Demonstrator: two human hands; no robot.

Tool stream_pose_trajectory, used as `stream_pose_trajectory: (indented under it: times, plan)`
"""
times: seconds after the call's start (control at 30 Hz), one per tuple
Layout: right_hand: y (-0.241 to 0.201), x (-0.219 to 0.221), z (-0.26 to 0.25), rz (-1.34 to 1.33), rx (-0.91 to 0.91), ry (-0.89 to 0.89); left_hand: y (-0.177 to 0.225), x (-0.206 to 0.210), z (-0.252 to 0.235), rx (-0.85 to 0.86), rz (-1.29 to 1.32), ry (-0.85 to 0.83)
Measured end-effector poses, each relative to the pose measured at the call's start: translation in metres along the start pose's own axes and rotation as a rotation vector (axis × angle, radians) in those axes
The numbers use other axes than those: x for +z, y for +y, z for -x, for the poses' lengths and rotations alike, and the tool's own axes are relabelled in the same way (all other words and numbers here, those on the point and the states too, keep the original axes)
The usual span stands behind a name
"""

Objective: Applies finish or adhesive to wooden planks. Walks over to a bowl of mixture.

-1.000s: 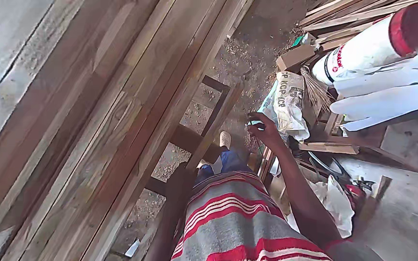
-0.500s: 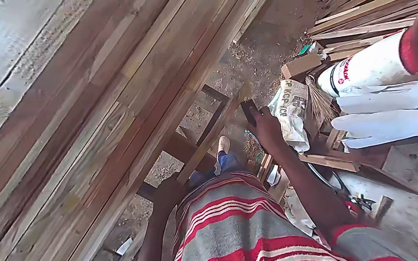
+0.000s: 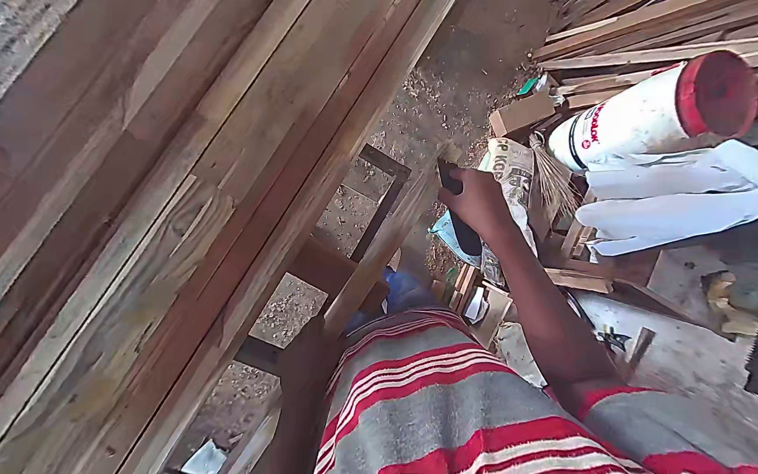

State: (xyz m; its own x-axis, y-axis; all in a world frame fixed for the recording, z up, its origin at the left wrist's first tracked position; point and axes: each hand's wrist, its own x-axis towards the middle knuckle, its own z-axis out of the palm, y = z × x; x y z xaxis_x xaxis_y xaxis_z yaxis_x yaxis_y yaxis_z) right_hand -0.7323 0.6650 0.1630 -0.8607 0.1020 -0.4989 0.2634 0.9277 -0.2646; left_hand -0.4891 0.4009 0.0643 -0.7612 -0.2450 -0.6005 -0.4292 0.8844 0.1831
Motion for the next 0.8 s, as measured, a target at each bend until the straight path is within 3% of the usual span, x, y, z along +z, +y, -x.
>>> stream_pose_trajectory:
  times: [0.13,0.3,0.43,0.57,0.8]
  plan:
    - [-0.002,0.005,0.016,0.012,-0.024,-0.052,0.001,-0.004,0.002,0.035,0.028,0.042]
    - [0.023,-0.009,0.018,0.061,-0.137,-0.272,0.000,-0.010,-0.004,-0.008,-0.003,-0.095]
    - [0.084,-0.047,-0.027,-0.359,-0.184,-0.477,-0.007,-0.010,-0.017,-0.033,0.008,-0.195]
    - [0.133,-0.072,-0.114,-0.405,-0.508,-0.417,-0.001,-0.007,-0.014,-0.117,0.030,-0.108]
    - [0.113,-0.076,-0.208,-0.173,-0.720,-0.599,0.001,0.025,0.011,-0.058,0.003,0.328]
